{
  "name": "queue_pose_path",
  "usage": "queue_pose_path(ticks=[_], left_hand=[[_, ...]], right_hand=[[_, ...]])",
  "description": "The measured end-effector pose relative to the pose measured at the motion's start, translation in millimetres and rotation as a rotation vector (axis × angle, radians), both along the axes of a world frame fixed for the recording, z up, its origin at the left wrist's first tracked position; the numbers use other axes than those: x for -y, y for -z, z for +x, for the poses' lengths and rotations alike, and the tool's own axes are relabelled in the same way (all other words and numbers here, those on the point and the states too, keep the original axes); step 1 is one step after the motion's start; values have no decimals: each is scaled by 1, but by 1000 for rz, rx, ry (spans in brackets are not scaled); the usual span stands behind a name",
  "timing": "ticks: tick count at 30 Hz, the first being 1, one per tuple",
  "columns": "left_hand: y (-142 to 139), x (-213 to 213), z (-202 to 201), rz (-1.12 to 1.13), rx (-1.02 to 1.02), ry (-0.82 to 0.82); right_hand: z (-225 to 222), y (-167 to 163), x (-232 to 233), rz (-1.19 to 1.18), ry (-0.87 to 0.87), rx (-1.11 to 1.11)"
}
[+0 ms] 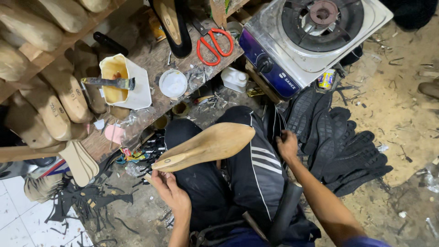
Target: The person sits on the floor and works a black fabric shoe upper over a wooden shoe last, pulling and pressing the material to shape it. They hammer the shoe with a mallet, trim excess material with scissors, apply adhesive from a container with a brush, and press the sole edge before removing the last.
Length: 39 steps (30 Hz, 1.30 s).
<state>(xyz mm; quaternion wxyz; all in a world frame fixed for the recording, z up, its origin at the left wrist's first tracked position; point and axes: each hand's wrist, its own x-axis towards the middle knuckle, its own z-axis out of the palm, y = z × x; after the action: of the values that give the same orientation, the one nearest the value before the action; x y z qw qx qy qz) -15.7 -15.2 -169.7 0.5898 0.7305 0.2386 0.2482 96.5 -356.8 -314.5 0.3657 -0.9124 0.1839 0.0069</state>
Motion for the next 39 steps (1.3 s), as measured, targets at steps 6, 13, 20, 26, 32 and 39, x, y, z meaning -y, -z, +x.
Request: queue_pose_path(ticks=[6, 13, 20, 26, 32, 39], left_hand=[[3, -2, -1, -52, -27, -69], [9, -6, -4, -64, -11, -66], [2, -1, 2, -105, 53, -26], [-52, 28, -2, 252, 304, -72], [-116, 100, -2, -369, 252, 658], [-144, 143, 14, -737, 219, 932]], right_hand=[[37, -7, -20, -490, -173, -314], [-2, 18, 6, -14, 212, -268], [-83, 2, 58, 70, 545, 462], [-70, -90, 106, 628, 357, 804], [-30, -206, 53, 1060, 181, 760], [-27, -268, -41, 1254, -179, 544]])
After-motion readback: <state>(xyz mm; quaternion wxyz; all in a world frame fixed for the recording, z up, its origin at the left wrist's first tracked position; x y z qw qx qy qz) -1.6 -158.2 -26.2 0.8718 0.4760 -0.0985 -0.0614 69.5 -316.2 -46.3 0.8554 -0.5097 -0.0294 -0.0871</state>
